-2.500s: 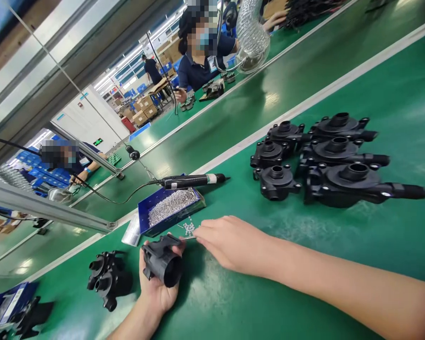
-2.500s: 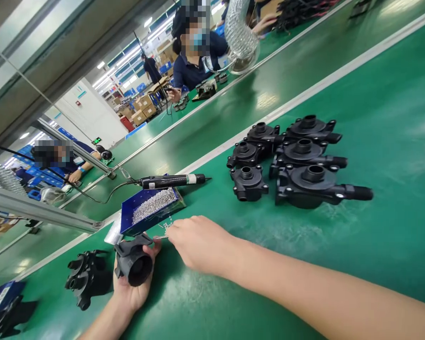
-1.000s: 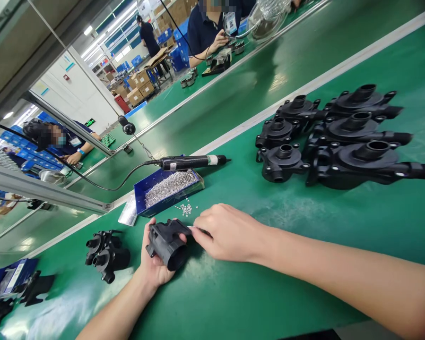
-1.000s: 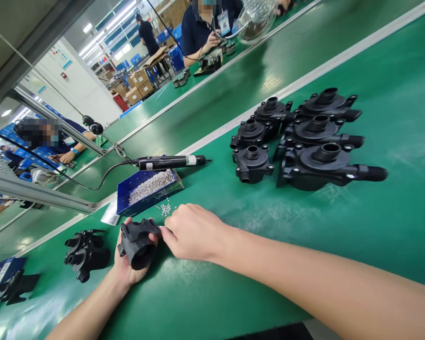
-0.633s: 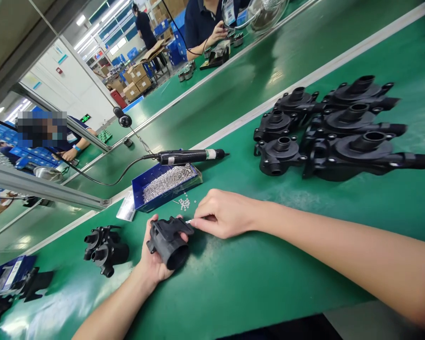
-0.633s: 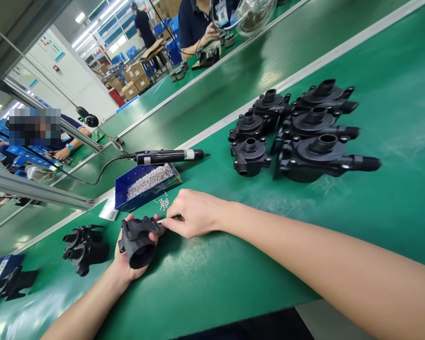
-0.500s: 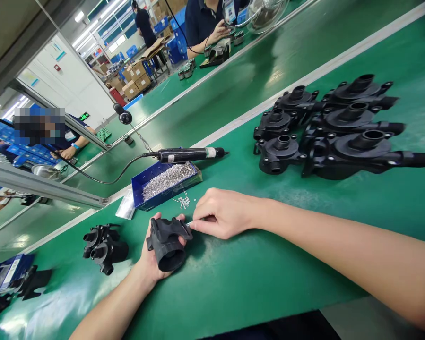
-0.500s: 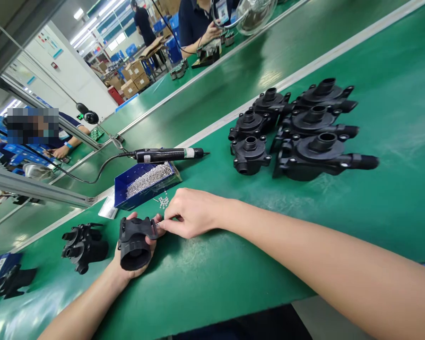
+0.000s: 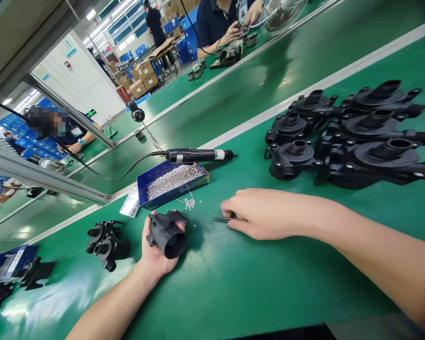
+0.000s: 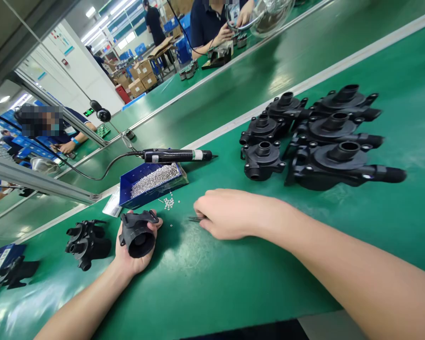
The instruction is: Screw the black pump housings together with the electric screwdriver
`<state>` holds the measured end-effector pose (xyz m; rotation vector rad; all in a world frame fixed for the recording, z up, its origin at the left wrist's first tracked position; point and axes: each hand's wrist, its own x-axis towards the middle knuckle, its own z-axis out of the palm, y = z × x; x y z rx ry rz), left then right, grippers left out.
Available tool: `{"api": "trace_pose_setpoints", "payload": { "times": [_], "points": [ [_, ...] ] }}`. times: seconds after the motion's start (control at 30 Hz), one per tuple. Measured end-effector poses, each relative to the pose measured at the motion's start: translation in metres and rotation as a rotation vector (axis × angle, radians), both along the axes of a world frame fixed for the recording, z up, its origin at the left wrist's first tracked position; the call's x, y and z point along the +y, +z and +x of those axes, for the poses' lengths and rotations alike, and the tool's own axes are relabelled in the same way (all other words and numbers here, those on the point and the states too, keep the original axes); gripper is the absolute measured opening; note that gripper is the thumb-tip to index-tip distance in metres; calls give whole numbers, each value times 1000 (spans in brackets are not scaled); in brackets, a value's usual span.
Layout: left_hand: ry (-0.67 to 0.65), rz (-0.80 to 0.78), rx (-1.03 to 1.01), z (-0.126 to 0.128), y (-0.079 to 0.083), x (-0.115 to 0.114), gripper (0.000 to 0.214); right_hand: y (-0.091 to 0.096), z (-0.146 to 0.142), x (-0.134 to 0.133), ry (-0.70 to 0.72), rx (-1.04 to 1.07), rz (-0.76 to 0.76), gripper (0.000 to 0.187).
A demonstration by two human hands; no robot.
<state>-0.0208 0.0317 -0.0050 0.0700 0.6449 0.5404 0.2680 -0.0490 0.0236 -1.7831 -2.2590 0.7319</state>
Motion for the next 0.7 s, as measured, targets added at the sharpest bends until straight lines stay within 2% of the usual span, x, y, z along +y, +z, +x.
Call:
{"api": "trace_pose_setpoints", "payload": {
  "times": [0.03,0.1,0.2,0.3,0.4,0.6,0.7],
  "points": [
    [10,-2,-1,-1,-1,0,47,4,3,-1,29,4,-56,21],
    [19,-2,0,-1,-1,0,47,11,3,1,41,91,-45,27],
    [31,3,10,0,1,-1,47,15,-12,7,57,211,140,35],
    [91,-20,42,2,2,-2,49,9,-34,10,119,125,250,36],
    [112,-4,102,2,0,-1,52,0,-49,9,91,63,301,36],
    [5,215,95,-3,-11,-2,36,-11,-61,9,26,115,335,33],
    [-27,243,105,-2,-11,-2,37,-11,-63,9,15,134,310,34]
  ]
}}
